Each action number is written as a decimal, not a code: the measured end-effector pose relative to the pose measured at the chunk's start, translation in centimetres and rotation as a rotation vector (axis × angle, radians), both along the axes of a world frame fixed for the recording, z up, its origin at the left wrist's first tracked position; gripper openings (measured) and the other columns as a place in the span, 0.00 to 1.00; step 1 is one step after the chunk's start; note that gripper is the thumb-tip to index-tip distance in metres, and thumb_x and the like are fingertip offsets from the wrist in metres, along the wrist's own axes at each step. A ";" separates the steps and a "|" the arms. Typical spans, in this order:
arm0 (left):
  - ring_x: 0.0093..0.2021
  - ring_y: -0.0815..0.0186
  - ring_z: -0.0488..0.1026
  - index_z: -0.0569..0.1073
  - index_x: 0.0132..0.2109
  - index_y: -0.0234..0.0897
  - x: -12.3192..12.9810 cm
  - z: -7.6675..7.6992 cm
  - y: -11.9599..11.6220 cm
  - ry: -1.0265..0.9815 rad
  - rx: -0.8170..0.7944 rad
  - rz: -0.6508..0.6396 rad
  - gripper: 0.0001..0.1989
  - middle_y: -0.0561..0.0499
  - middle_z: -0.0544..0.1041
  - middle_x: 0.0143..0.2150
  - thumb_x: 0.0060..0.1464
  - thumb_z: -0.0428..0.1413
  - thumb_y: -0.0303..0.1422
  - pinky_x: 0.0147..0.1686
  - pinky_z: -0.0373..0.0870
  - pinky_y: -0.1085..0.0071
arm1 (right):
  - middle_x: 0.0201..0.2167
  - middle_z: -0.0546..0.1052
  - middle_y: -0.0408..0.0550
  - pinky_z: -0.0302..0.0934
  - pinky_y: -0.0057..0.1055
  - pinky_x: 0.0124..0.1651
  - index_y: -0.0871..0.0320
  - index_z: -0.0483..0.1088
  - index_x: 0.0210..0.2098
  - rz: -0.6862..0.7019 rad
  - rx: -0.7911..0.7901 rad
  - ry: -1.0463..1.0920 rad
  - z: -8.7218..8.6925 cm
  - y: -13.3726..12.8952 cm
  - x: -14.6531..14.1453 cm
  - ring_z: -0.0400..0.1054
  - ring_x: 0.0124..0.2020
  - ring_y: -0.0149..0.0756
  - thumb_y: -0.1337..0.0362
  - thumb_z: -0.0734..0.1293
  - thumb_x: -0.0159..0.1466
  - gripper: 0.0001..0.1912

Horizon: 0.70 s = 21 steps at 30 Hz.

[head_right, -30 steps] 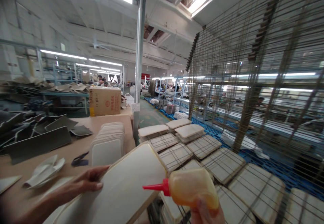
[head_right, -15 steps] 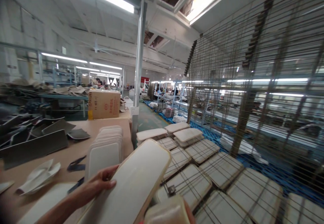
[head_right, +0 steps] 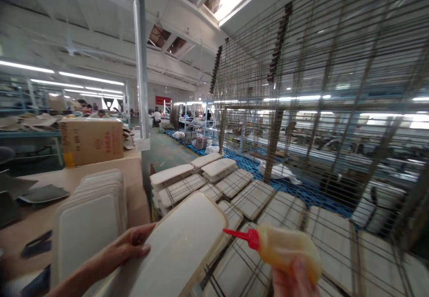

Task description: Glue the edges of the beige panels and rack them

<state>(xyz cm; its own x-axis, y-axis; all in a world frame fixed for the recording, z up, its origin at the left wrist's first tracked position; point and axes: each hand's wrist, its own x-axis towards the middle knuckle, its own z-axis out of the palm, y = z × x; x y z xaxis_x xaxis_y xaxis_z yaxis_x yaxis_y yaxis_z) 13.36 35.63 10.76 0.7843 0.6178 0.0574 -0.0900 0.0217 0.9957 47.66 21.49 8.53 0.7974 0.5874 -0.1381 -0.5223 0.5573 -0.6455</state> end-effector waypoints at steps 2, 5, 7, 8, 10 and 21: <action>0.46 0.52 0.72 0.67 0.58 0.37 0.2 1.5 0.5 0.035 0.012 -0.069 0.30 0.47 0.76 0.47 0.47 0.59 0.40 0.47 0.67 0.62 | 0.38 0.77 0.39 0.66 0.20 0.39 0.53 0.73 0.37 -0.107 0.047 -0.073 2.3 1.1 0.6 0.70 0.40 0.31 0.59 0.77 0.44 0.21; 0.49 0.51 0.70 0.67 0.58 0.39 0.0 3.5 1.8 0.101 0.008 -0.151 0.30 0.48 0.76 0.47 0.48 0.59 0.41 0.48 0.66 0.62 | 0.34 0.77 0.39 0.66 0.21 0.39 0.52 0.73 0.36 -0.112 0.107 -0.229 4.0 2.7 1.6 0.71 0.35 0.30 0.61 0.78 0.42 0.21; 0.50 0.51 0.70 0.67 0.58 0.40 -0.3 4.2 2.9 0.130 0.004 -0.188 0.30 0.49 0.76 0.47 0.48 0.58 0.41 0.48 0.66 0.62 | 0.32 0.77 0.39 0.66 0.23 0.39 0.52 0.74 0.35 -0.068 0.133 -0.298 4.1 3.9 2.1 0.71 0.34 0.30 0.61 0.77 0.43 0.19; 0.49 0.51 0.70 0.67 0.58 0.40 -0.5 4.4 3.5 0.132 0.007 -0.204 0.29 0.49 0.76 0.47 0.48 0.58 0.41 0.47 0.66 0.63 | 0.31 0.77 0.40 0.66 0.23 0.39 0.52 0.74 0.34 -0.051 0.133 -0.316 4.0 4.5 2.3 0.71 0.33 0.30 0.61 0.77 0.43 0.19; 0.49 0.52 0.70 0.67 0.57 0.40 -0.9 4.5 4.8 0.123 0.013 -0.231 0.29 0.49 0.76 0.48 0.48 0.58 0.40 0.47 0.66 0.65 | 0.31 0.77 0.42 0.66 0.24 0.38 0.53 0.74 0.33 -0.031 0.126 -0.330 3.7 5.7 2.4 0.71 0.33 0.31 0.61 0.77 0.42 0.18; 0.45 0.54 0.73 0.68 0.56 0.37 -2.0 4.7 9.8 0.044 -0.006 -0.264 0.26 0.47 0.76 0.47 0.50 0.58 0.37 0.43 0.67 0.67 | 0.32 0.77 0.44 0.66 0.24 0.41 0.54 0.74 0.35 -0.036 0.091 -0.336 2.7 9.6 1.8 0.71 0.33 0.32 0.60 0.78 0.42 0.20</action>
<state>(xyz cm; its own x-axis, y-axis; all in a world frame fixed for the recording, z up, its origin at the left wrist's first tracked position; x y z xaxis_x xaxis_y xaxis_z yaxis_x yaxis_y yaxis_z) 11.34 45.40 15.42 0.9199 0.3918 0.0165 -0.0370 0.0449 0.9983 49.50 31.09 11.22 0.8101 0.5555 0.1873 -0.2680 0.6351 -0.7244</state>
